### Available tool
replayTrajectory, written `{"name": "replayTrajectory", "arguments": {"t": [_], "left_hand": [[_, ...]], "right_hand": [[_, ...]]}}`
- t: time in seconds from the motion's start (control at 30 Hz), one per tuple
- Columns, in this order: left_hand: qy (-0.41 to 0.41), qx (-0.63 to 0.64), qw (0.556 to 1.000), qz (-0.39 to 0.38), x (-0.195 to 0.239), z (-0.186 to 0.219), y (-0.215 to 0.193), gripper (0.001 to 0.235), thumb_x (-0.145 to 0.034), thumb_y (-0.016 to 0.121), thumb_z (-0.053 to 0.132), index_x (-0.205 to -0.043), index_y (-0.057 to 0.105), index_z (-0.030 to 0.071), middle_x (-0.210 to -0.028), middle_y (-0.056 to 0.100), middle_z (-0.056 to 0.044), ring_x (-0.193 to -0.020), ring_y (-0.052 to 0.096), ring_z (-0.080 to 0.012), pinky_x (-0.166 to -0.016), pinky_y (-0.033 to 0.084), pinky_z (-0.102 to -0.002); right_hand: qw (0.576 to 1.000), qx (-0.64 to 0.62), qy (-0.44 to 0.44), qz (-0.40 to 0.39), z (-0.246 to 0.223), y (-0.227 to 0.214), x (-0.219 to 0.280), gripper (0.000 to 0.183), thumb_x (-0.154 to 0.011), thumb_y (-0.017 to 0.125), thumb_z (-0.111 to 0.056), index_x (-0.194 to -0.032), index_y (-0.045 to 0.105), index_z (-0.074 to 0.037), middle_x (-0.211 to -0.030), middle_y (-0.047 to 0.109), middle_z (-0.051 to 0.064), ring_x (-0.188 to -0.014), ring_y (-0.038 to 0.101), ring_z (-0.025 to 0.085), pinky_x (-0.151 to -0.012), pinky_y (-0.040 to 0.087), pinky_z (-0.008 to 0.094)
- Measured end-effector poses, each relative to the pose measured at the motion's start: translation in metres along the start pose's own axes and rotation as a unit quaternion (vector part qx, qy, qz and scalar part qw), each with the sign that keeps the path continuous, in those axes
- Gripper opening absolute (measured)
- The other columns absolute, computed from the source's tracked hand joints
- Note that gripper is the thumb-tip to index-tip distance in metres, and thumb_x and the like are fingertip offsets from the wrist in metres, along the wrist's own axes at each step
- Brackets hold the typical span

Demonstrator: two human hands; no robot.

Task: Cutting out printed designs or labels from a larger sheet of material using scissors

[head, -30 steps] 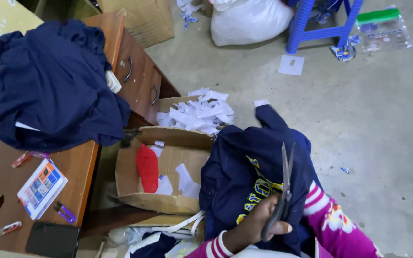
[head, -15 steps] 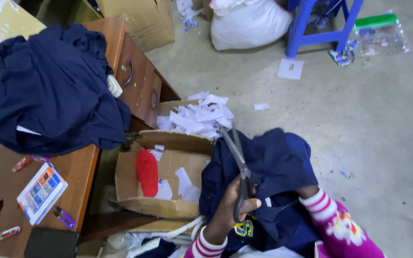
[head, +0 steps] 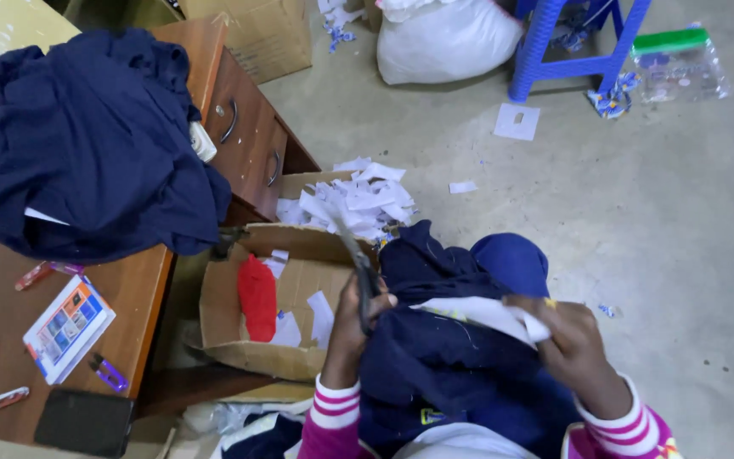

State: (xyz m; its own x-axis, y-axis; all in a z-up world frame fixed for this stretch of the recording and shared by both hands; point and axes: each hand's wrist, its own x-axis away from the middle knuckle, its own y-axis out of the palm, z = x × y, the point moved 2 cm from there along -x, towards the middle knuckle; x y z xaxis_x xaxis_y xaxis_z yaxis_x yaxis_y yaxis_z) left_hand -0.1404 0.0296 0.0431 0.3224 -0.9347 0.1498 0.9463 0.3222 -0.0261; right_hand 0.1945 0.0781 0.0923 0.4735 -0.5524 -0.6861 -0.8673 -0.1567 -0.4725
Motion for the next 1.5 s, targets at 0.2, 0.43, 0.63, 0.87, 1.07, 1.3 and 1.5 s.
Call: {"name": "replayTrajectory", "arguments": {"t": [0.2,0.43,0.63,0.87,1.07,1.3,1.5], "left_hand": [[-0.006,-0.121,0.983,0.137,0.015,0.032,0.007,0.047,-0.08,0.082,0.002,-0.11,0.049,0.016,-0.107,0.077,-0.01,-0.099,0.079,-0.0177,-0.084,0.06,-0.031],[0.059,0.159,0.982,-0.081,0.073,0.111,0.059,0.032,-0.096,0.07,0.006,-0.119,0.048,0.004,-0.111,0.075,-0.023,-0.092,0.074,-0.024,-0.086,0.062,-0.033],[0.038,0.084,0.994,0.055,0.093,0.117,0.025,0.038,-0.092,0.073,0.014,-0.121,0.052,0.004,-0.109,0.078,-0.022,-0.084,0.076,-0.0237,-0.075,0.062,-0.031],[0.017,0.118,0.992,0.039,0.063,0.063,0.084,0.026,-0.095,0.067,0.003,-0.109,0.048,0.015,-0.101,0.062,-0.004,-0.073,0.058,-0.0092,-0.047,0.038,-0.022],[0.062,-0.527,0.841,0.109,-0.004,-0.152,0.025,0.026,-0.093,0.053,0.015,-0.116,0.059,0.003,-0.082,0.073,-0.024,-0.072,0.077,-0.0456,-0.058,0.063,-0.056],[-0.063,-0.518,0.849,-0.087,-0.033,-0.091,-0.024,0.03,-0.098,0.048,0.025,-0.119,0.057,0.006,-0.111,0.07,-0.033,-0.102,0.064,-0.0606,-0.083,0.047,-0.072],[0.022,-0.388,0.889,-0.243,-0.032,-0.067,-0.006,0.06,-0.091,0.077,0.042,-0.131,0.061,0.001,-0.133,0.068,-0.023,-0.122,0.066,-0.0375,-0.099,0.05,-0.043]], "right_hand": [[0.937,0.206,0.266,-0.096,0.034,0.041,-0.02,0.041,-0.089,0.064,-0.006,-0.128,0.061,-0.019,-0.074,0.069,0.012,-0.062,0.068,0.039,-0.056,0.051,0.048],[0.94,0.223,0.234,-0.111,0.011,0.073,-0.067,0.035,-0.085,0.059,-0.001,-0.116,0.061,-0.016,-0.069,0.066,0.013,-0.057,0.065,0.039,-0.047,0.043,0.049],[0.909,0.318,0.247,-0.107,0.03,0.076,-0.074,0.022,-0.094,0.062,-0.009,-0.115,0.055,-0.01,-0.063,0.062,0.012,-0.05,0.062,0.039,-0.043,0.041,0.05],[0.952,-0.073,0.295,-0.043,-0.035,0.07,-0.103,0.023,-0.11,0.049,-0.03,-0.099,0.058,-0.011,-0.071,0.06,0.007,-0.059,0.061,0.021,-0.059,0.042,0.038],[0.91,-0.046,0.402,0.092,0.023,-0.01,-0.078,0.025,-0.112,0.061,-0.032,-0.118,0.076,-0.013,-0.084,0.065,0.015,-0.076,0.056,0.026,-0.074,0.049,0.041],[0.821,-0.229,0.497,0.159,0.078,-0.03,-0.018,0.022,-0.11,0.062,-0.027,-0.094,0.057,-0.013,-0.076,0.052,-0.005,-0.066,0.048,0.007,-0.057,0.035,0.026],[0.814,-0.057,0.577,-0.008,0.149,-0.012,0.074,0.021,-0.105,0.068,-0.023,-0.094,0.071,-0.005,-0.085,0.067,0.003,-0.074,0.057,0.017,-0.061,0.045,0.036]]}}
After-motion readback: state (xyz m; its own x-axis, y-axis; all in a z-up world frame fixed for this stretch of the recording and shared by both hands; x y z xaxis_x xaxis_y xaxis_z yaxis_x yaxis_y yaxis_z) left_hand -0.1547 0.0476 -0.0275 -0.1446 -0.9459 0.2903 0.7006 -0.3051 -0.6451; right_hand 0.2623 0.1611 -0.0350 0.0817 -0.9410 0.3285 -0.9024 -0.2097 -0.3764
